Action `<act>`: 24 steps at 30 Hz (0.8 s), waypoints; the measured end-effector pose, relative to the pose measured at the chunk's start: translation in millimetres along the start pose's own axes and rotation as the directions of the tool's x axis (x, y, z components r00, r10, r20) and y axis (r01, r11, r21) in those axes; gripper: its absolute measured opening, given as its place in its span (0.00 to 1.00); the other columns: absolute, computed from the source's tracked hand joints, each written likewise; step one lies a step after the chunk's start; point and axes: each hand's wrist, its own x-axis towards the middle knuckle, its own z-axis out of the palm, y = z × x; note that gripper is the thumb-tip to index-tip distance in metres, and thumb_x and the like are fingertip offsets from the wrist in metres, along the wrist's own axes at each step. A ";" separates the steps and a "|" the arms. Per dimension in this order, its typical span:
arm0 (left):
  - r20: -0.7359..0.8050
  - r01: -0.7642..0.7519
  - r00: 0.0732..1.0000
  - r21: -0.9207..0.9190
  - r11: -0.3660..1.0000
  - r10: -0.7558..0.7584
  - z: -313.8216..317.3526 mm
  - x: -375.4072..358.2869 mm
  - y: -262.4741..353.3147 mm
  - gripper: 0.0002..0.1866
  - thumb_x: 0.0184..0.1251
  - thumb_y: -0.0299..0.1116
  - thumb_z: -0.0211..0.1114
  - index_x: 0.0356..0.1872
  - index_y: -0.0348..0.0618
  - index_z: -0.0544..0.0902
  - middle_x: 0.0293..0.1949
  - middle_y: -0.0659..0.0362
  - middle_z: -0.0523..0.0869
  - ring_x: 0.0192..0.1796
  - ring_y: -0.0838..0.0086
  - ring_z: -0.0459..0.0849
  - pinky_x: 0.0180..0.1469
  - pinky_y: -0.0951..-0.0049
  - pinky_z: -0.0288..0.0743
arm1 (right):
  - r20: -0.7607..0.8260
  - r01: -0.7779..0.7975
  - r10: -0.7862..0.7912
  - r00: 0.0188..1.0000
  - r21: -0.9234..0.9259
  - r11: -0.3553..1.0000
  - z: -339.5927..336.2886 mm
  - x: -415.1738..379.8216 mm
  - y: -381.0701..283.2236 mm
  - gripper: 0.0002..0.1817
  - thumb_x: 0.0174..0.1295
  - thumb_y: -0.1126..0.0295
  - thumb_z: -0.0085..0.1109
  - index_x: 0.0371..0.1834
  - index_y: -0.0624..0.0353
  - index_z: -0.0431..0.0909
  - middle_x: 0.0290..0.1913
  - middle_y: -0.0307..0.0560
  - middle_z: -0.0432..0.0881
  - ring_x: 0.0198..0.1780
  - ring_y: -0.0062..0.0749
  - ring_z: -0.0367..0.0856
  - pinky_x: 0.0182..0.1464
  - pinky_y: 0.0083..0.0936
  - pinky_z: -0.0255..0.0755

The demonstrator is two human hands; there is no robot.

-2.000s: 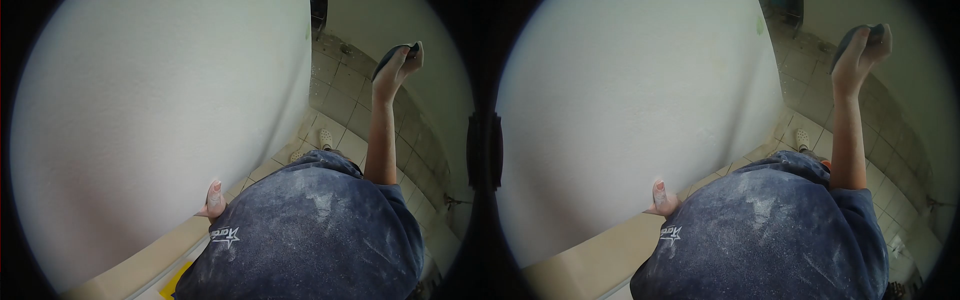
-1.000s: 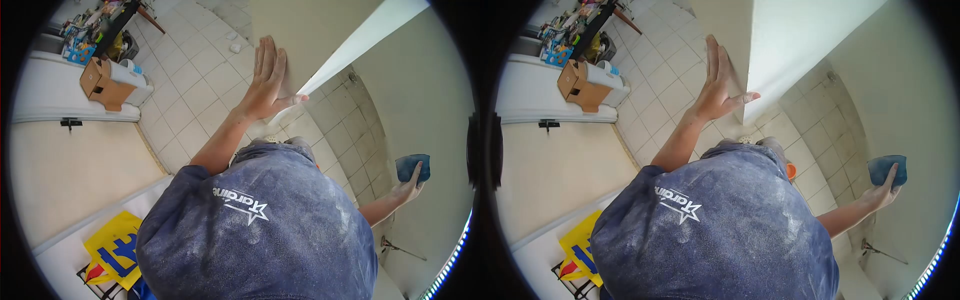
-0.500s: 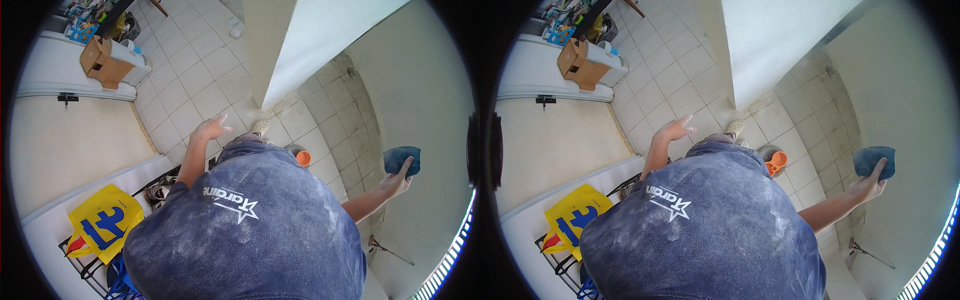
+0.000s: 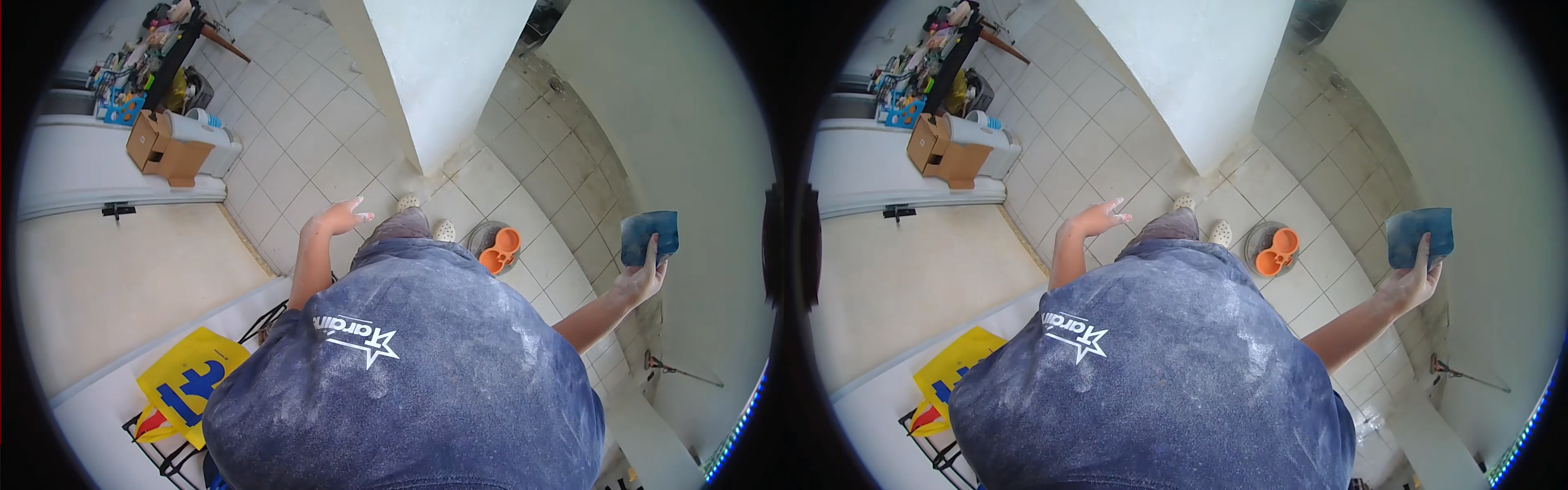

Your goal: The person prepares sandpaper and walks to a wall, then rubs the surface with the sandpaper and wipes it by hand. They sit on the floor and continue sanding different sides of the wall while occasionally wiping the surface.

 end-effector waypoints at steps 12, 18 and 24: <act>0.059 -0.402 0.886 -0.394 0.826 0.460 -24.8 29.4 66.7 0.39 0.75 0.65 0.48 0.70 0.40 0.70 0.68 0.47 0.75 0.73 0.59 0.70 0.74 0.61 0.61 | 0.626 0.341 0.032 0.779 -0.465 0.817 75.9 -140.7 -15.3 0.12 0.46 0.84 0.69 0.33 0.57 0.89 0.68 0.51 0.71 0.65 0.40 0.72 0.52 0.26 0.79; 0.445 0.041 0.661 -0.825 0.563 0.604 -2.1 34.5 65.5 0.31 0.72 0.51 0.63 0.64 0.37 0.71 0.54 0.49 0.83 0.56 0.66 0.84 0.57 0.70 0.79 | 0.872 0.490 0.270 0.408 -0.459 0.741 156.4 -251.4 6.5 0.16 0.39 0.82 0.72 0.33 0.51 0.90 0.71 0.48 0.69 0.73 0.50 0.60 0.73 0.45 0.57; 0.549 0.187 0.583 -0.808 0.558 0.599 -17.9 62.8 20.3 0.28 0.66 0.31 0.70 0.64 0.39 0.70 0.52 0.53 0.83 0.50 0.71 0.85 0.50 0.70 0.84 | 0.766 0.397 0.454 0.454 -0.631 0.667 152.6 -304.4 8.2 0.37 0.43 0.82 0.71 0.61 0.42 0.80 0.74 0.48 0.65 0.74 0.47 0.61 0.75 0.41 0.59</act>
